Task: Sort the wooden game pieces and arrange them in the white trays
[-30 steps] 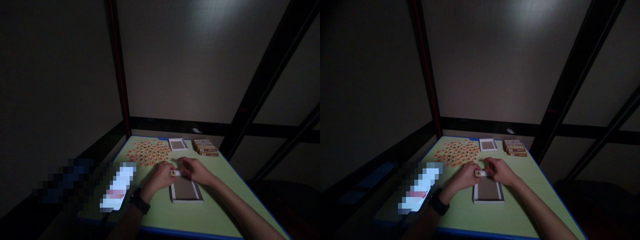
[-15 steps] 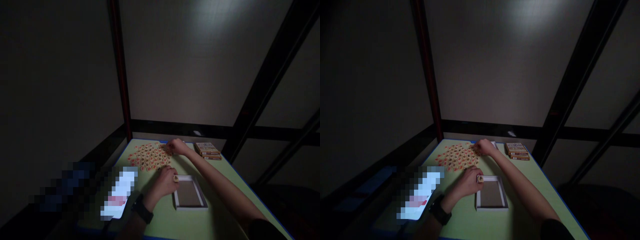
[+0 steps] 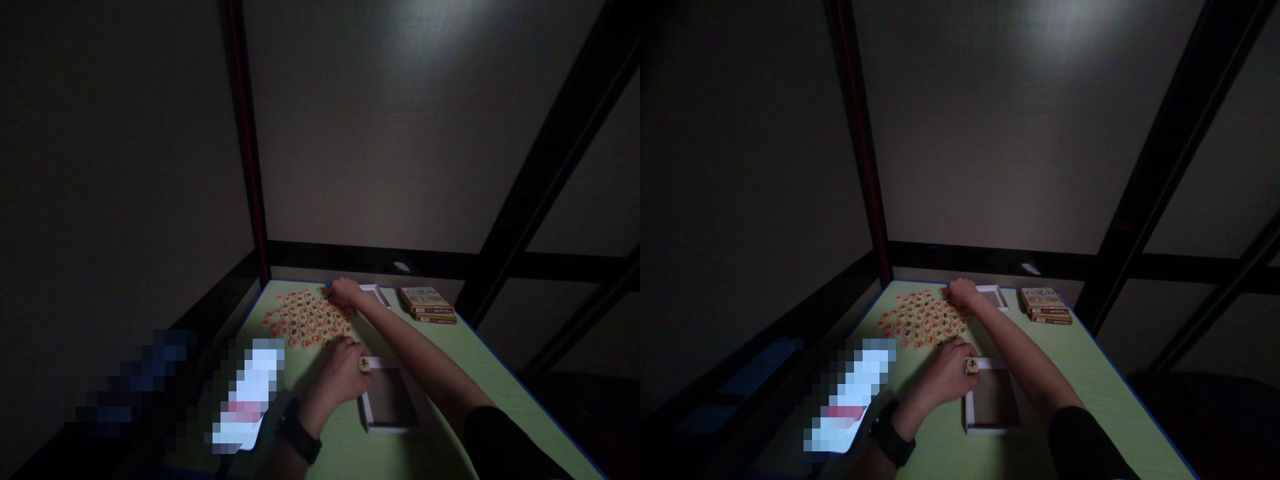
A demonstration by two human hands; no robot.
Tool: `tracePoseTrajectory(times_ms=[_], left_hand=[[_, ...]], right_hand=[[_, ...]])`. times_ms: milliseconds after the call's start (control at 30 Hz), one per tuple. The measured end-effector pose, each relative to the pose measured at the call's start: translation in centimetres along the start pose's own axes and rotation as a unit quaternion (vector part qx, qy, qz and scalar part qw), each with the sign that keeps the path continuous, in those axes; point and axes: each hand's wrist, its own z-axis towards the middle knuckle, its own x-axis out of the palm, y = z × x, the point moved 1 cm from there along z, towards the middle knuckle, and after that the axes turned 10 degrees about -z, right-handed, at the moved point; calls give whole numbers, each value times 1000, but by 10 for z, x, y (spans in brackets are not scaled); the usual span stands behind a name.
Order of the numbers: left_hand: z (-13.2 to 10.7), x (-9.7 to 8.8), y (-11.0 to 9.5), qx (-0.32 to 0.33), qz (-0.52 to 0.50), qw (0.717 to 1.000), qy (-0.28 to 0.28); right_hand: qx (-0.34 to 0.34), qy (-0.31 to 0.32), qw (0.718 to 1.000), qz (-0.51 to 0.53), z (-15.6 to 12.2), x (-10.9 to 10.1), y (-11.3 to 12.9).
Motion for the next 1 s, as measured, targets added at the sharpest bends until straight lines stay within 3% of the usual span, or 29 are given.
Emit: tracePoseTrajectory(times_ms=[333,600,1000], left_hand=[[0,1,1,5,6,1000,-4],[-2,-2,-3,7,9,1000,0],[-1,3,1,17,2,1000,-5]], right_hand=[[-42,-18,999,11,12,-4,5],[-118,-20,993,20,27,-10,38],[-78,-27,996,20,19,-12,49]])
